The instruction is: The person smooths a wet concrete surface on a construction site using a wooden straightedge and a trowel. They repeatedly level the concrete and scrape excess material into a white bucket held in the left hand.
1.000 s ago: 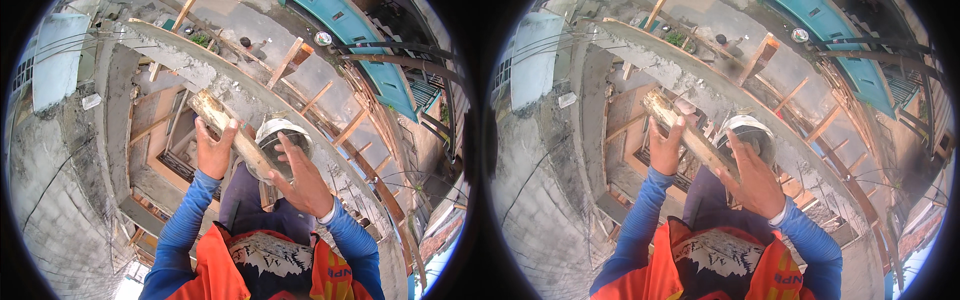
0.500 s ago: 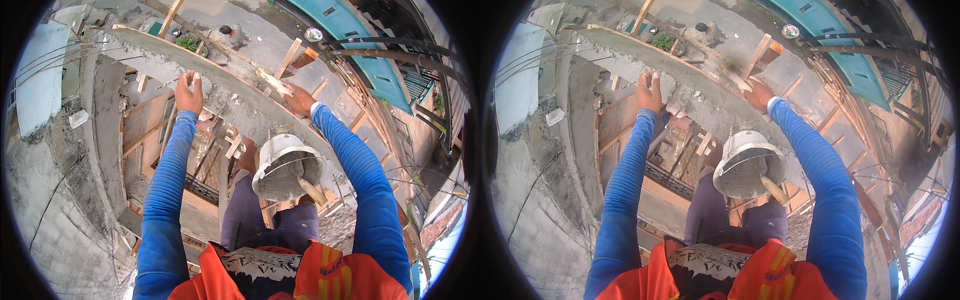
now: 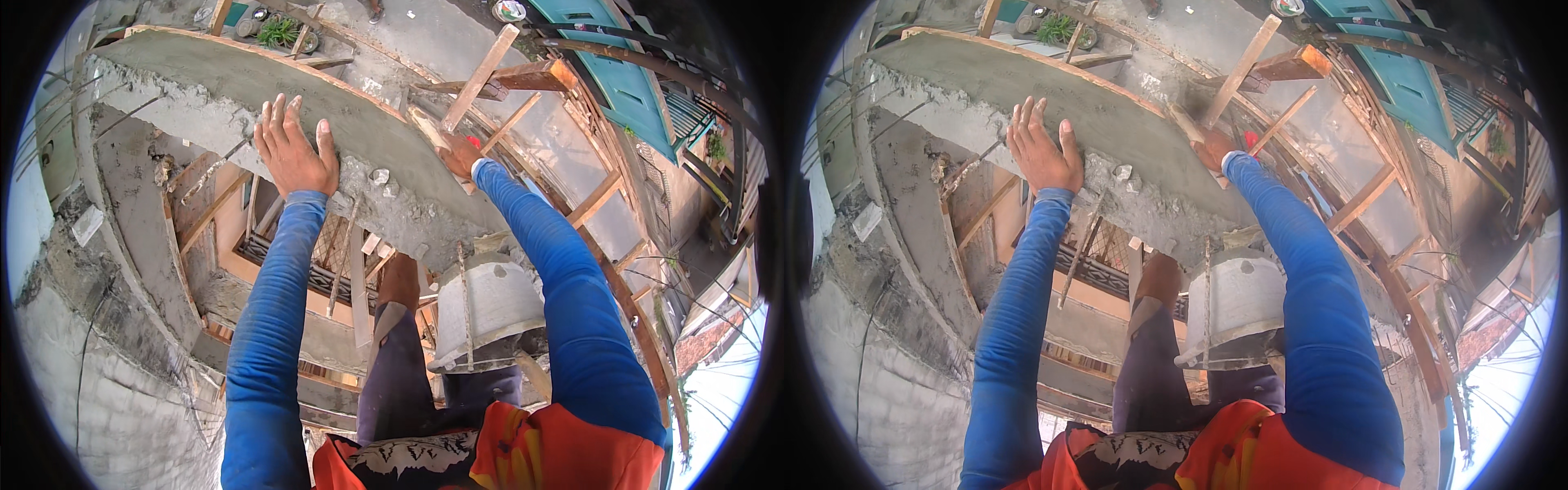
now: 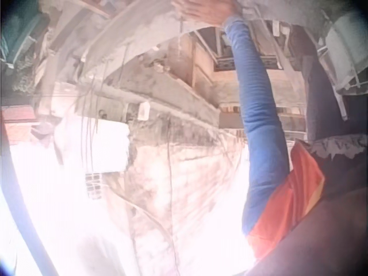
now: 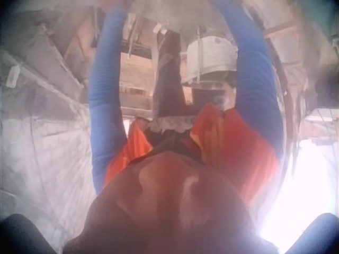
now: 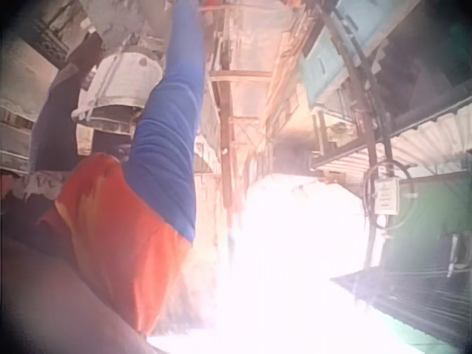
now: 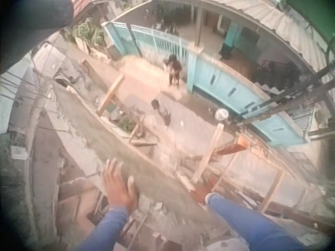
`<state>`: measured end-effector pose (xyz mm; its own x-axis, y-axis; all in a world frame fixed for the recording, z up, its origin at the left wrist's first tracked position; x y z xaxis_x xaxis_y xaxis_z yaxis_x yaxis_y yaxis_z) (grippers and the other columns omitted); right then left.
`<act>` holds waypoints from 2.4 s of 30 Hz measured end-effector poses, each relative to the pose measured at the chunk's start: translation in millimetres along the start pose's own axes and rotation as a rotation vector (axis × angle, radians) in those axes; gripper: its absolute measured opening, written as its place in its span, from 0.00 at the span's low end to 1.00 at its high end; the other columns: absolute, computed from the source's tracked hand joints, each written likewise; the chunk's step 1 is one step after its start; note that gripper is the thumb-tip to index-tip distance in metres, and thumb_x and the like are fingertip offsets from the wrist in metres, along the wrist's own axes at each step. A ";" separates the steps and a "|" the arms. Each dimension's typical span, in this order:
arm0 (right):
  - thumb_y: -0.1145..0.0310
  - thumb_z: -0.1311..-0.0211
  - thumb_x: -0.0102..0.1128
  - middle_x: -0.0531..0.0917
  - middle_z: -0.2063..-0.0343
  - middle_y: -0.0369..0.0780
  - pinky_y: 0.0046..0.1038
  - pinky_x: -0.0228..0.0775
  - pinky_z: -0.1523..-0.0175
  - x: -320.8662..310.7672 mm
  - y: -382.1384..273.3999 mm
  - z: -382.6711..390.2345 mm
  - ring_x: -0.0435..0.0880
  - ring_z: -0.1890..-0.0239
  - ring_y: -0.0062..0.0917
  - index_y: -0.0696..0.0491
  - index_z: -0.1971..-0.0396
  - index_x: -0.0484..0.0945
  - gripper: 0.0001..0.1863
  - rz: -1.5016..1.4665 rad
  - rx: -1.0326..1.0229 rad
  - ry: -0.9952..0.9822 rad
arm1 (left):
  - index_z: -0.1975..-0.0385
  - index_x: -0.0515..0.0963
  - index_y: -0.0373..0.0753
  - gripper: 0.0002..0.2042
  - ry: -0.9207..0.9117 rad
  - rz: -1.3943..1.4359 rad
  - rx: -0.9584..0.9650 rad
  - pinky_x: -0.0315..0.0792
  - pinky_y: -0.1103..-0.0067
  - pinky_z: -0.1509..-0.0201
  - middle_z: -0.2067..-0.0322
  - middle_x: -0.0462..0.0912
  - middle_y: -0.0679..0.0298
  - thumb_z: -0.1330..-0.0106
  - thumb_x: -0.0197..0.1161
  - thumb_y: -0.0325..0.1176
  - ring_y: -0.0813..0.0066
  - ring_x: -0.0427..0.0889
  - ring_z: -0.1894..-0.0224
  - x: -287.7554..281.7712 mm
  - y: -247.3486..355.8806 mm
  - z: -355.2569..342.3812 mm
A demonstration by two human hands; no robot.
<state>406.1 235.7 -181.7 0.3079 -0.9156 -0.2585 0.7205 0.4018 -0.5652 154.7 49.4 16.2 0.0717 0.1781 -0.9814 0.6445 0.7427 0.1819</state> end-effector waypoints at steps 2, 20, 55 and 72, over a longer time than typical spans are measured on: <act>0.54 0.25 0.51 0.69 0.33 0.59 0.39 0.56 0.24 4.2 3.4 6.8 0.67 0.29 0.49 0.58 0.27 0.61 0.34 -0.002 -0.034 0.017 | 0.33 0.66 0.40 0.25 -0.022 0.001 -0.010 0.44 0.54 0.20 0.30 0.65 0.52 0.24 0.50 0.46 0.50 0.57 0.24 3.5 2.9 4.3; 0.62 0.27 0.54 0.73 0.38 0.56 0.41 0.64 0.30 -13.3 -94.5 -61.0 0.71 0.35 0.53 0.53 0.25 0.57 0.34 -0.050 -0.300 0.127 | 0.31 0.63 0.38 0.26 0.011 0.051 -0.022 0.43 0.52 0.21 0.28 0.61 0.50 0.22 0.44 0.48 0.47 0.54 0.23 3.0 -2.4 -3.1; 0.60 0.26 0.53 0.76 0.46 0.55 0.42 0.67 0.34 -28.5 -246.9 -147.1 0.76 0.43 0.53 0.47 0.25 0.60 0.32 -0.097 -0.491 0.313 | 0.27 0.55 0.34 0.29 -0.012 0.114 -0.046 0.42 0.50 0.20 0.26 0.56 0.45 0.21 0.38 0.47 0.43 0.50 0.22 2.7 2.1 -4.5; 0.63 0.29 0.56 0.73 0.37 0.56 0.40 0.64 0.29 -18.1 -212.0 -122.3 0.72 0.35 0.51 0.47 0.27 0.63 0.31 -0.130 -0.414 0.232 | 0.27 0.55 0.34 0.30 -0.027 0.096 -0.067 0.42 0.51 0.20 0.27 0.57 0.46 0.21 0.37 0.48 0.43 0.51 0.23 1.5 -5.0 3.1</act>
<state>171.8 168.6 -153.0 0.0512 -0.9504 -0.3068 0.4221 0.2990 -0.8558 154.0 44.0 13.6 0.1518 0.2337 -0.9604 0.5813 0.7647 0.2780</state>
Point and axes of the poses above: each hand's wrist, its own z-axis away from the middle knuckle, its own x-axis out of the palm, y = z × x, the point moved 2 cm from there along -z, towards the middle knuckle
